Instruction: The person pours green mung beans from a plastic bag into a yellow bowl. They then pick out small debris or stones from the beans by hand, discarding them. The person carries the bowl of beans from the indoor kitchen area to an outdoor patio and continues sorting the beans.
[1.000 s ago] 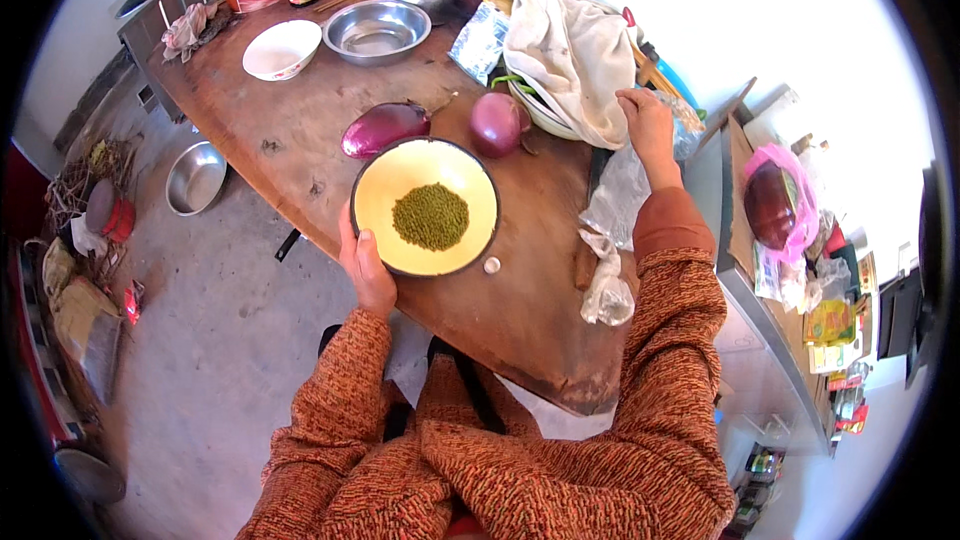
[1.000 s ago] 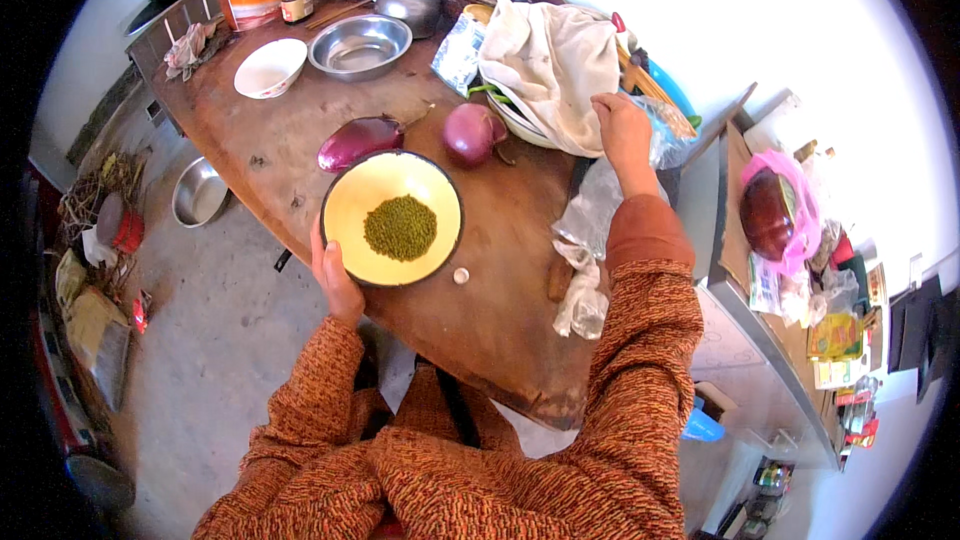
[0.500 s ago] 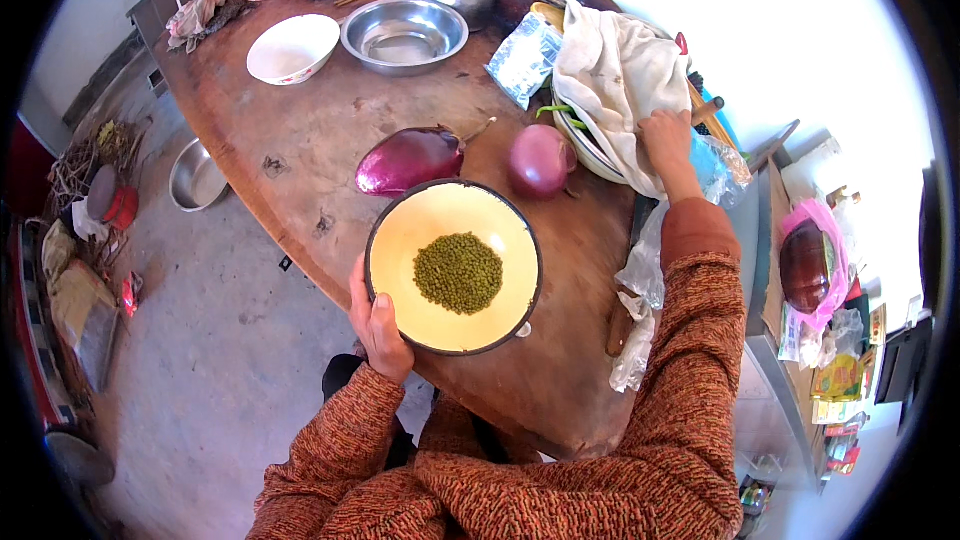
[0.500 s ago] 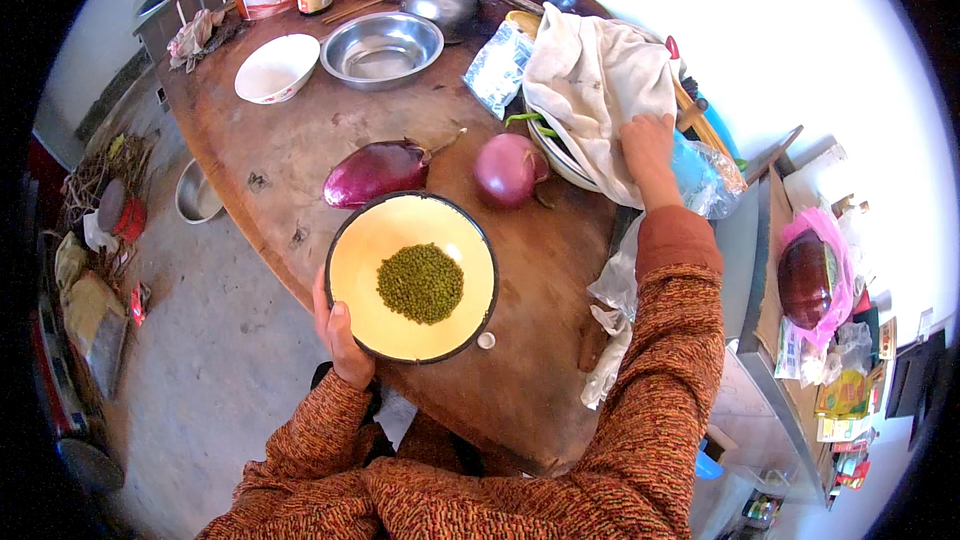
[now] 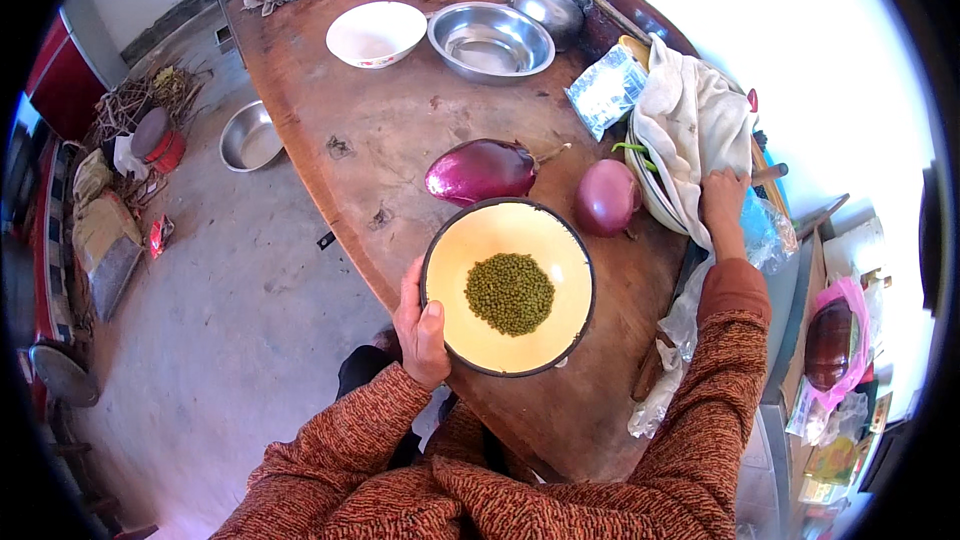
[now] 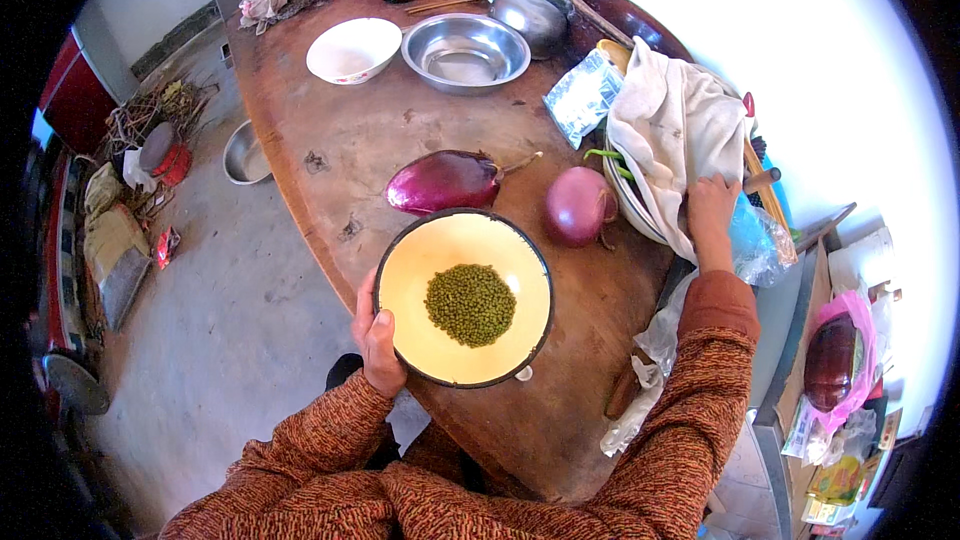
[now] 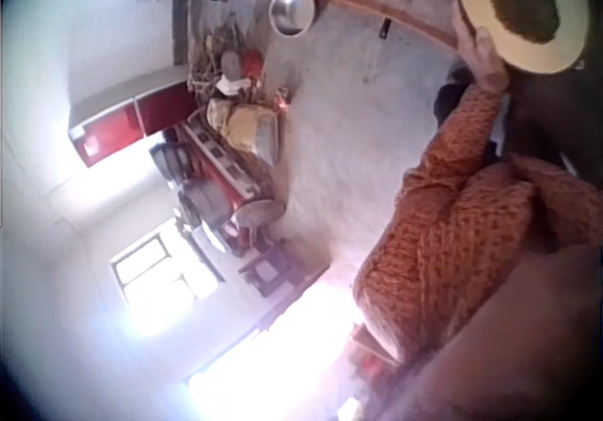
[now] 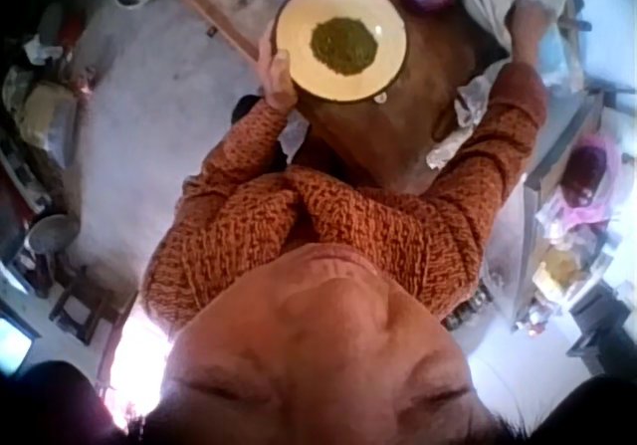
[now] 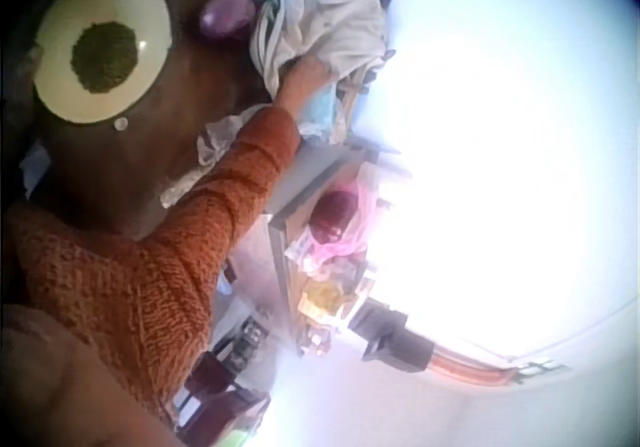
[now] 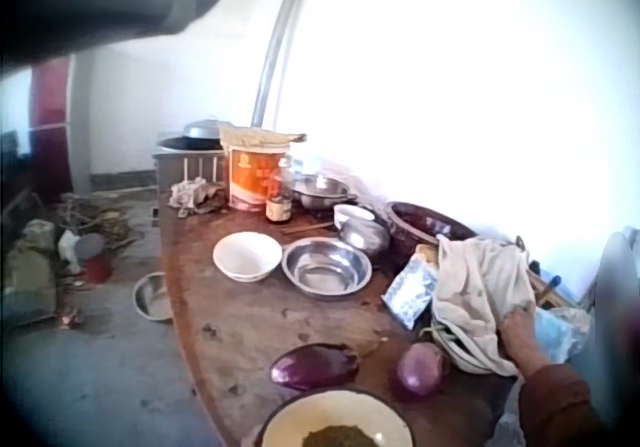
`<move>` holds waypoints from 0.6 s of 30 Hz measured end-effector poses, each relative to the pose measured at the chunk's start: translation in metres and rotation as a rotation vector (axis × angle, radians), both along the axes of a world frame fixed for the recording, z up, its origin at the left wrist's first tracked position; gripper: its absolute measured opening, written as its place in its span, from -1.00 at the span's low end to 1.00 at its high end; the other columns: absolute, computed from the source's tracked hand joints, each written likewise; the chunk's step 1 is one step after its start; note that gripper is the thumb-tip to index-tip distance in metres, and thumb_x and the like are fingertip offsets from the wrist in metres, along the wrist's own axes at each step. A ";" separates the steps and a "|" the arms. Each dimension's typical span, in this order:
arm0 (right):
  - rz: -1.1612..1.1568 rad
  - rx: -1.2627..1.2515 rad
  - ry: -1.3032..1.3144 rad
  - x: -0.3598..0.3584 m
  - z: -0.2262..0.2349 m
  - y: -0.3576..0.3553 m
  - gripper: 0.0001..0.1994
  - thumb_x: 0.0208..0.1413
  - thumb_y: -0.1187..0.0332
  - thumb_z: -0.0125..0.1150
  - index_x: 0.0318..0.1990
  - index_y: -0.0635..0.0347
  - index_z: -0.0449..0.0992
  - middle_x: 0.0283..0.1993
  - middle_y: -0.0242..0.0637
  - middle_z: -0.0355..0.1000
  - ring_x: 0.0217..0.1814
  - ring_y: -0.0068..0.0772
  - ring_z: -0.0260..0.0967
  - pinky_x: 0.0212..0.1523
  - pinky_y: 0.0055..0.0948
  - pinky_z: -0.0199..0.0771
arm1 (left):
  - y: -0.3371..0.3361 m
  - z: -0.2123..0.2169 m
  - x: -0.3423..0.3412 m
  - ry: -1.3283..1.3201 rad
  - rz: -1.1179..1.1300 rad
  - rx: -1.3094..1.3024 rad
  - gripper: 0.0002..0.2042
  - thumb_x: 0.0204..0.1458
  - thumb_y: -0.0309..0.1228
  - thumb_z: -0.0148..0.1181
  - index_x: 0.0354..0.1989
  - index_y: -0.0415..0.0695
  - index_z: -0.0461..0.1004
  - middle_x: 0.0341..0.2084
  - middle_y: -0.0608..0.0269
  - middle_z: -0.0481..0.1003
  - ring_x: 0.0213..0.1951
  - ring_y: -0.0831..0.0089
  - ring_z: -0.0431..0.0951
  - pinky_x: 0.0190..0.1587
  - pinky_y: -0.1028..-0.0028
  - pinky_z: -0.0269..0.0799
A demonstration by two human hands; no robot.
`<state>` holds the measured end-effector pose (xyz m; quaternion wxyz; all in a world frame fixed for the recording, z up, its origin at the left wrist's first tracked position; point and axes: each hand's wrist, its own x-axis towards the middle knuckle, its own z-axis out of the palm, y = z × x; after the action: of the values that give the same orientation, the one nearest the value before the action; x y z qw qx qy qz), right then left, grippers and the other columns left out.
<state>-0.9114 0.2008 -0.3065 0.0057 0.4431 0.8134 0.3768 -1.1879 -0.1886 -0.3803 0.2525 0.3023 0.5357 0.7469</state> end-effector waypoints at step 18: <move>0.098 0.081 0.602 -0.023 0.044 -0.055 -0.83 0.06 0.29 0.11 -0.36 0.18 0.54 -0.29 -0.26 0.45 -0.16 -0.16 0.33 -0.12 -0.13 0.26 | -0.018 -0.010 -0.010 0.070 0.010 0.017 -0.48 0.12 -0.29 -0.16 0.20 -0.37 0.14 0.06 -0.01 0.33 0.13 0.27 0.32 0.19 0.37 0.18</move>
<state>-0.9348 0.1457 -0.2626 -0.2717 0.4948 0.7832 0.2606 -1.1978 -0.2064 -0.3907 0.2273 0.3275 0.5395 0.7417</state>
